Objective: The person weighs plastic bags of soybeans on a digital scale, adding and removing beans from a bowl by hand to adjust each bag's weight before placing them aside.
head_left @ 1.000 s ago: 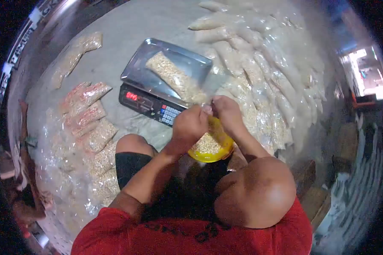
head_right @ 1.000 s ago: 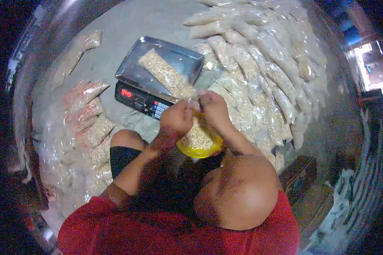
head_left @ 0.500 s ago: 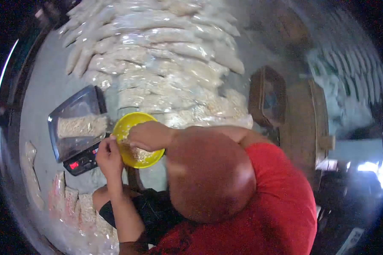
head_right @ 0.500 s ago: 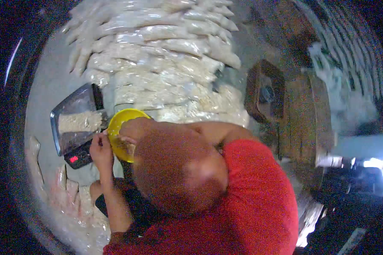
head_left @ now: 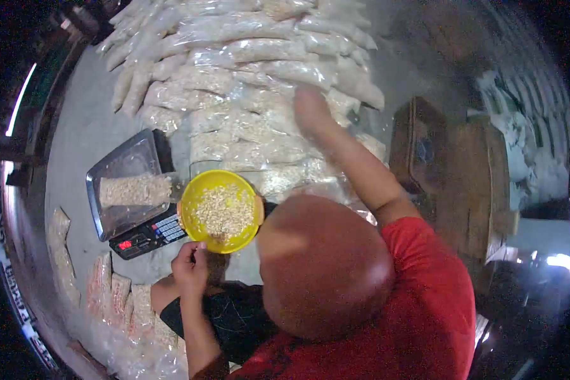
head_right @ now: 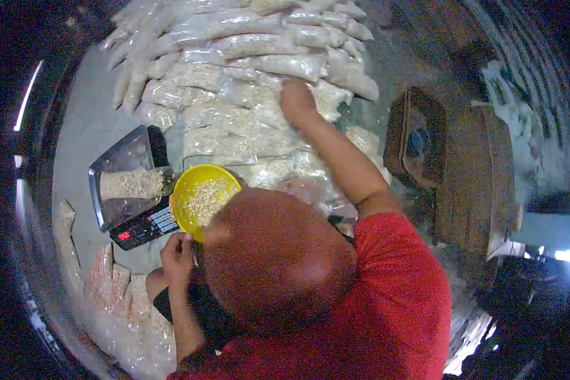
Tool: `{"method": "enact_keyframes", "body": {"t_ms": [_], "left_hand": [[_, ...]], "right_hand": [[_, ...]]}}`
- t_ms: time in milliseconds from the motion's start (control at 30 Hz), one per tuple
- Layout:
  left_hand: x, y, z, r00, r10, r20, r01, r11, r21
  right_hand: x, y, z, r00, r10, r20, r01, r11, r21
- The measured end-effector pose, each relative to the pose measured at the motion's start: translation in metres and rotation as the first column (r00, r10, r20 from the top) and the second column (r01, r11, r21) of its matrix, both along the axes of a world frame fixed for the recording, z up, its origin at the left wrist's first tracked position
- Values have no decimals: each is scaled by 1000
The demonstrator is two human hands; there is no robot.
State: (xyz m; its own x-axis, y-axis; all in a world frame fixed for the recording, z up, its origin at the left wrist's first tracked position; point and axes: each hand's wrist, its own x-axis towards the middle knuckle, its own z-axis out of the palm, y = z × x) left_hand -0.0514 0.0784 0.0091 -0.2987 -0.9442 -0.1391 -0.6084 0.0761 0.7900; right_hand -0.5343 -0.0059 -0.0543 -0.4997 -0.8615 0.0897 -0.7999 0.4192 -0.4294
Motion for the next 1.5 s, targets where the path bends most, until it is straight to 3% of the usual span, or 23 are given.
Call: {"method": "enact_keyframes", "body": {"t_ms": [167, 233, 367, 600, 667, 700, 767, 833, 900, 967, 1033, 1067, 1133, 1167, 1233, 1300, 1333, 1400, 1500], "left_hand": [[-18, -21, -2, 995, 58, -81, -50, 994, 98], [-22, -21, -1, 998, 44, -53, -42, 998, 37], [-21, -20, -3, 998, 37, -59, -28, 989, 148], [-16, -29, -19, 995, 47, -90, -39, 996, 86], [-17, -31, -21, 992, 54, -116, -43, 994, 96], [-17, -32, -20, 995, 36, -89, -24, 991, 133], [-16, -30, -17, 997, 35, -64, -23, 984, 176], [-16, -30, -12, 1000, -20, -9, 22, 935, 353], [-21, -29, 1, 999, -38, -10, 40, 959, 281], [-24, -28, 5, 998, -69, -5, 68, 975, 212], [-21, -27, 4, 999, -52, 4, 50, 974, 219], [-19, -27, 3, 999, -43, 5, 41, 975, 219], [-17, -29, 0, 1000, -23, -2, 22, 967, 254], [-16, -29, -5, 1000, -18, -4, 18, 967, 253], [-15, -25, -14, 995, 16, -95, 3, 980, 201], [-17, -26, -10, 996, 1, -91, 17, 979, 203], [-18, -27, -8, 996, -21, -87, 38, 978, 204], [-22, -27, -7, 996, -24, -90, 43, 976, 214], [-19, -26, -5, 998, -31, -47, 40, 974, 221]], "right_hand": [[-17, -46, -30, 975, 69, -210, -46, 993, 112], [-21, -49, -44, 952, 136, -273, -119, 990, 78], [-28, -40, -47, 980, 150, -130, -156, 987, -40], [-33, -2, -32, 955, 124, -268, -160, 980, -115], [-22, -2, -4, 994, -75, -75, 83, 990, 117], [-9, -2, 12, 994, -71, -78, 79, 990, 113], [17, -3, 36, 991, -128, -48, 136, 905, 403], [10, -5, 14, 994, -105, -40, 112, 933, 342], [1, -8, -7, 994, -105, -37, 111, 957, 267], [-1, -13, -25, 961, -262, 86, 266, 963, -39], [-46, -33, -90, 952, -291, 98, 302, 944, -132], [-69, -41, -116, 857, -244, 455, 300, 953, -54], [-71, -45, -116, 633, -190, 750, 264, 964, 21], [-63, -42, -90, 768, -81, 635, 81, 996, 29], [-49, -36, -56, 861, 58, 505, -107, 992, 68], [-41, -29, -45, 989, 103, 109, -110, 992, 58], [-38, -27, -47, 989, 101, 107, -108, 992, 61], [-33, -21, -55, 920, 170, -353, -173, 985, 24], [-38, 3, -51, 970, 122, -211, -102, 989, 103]]}}
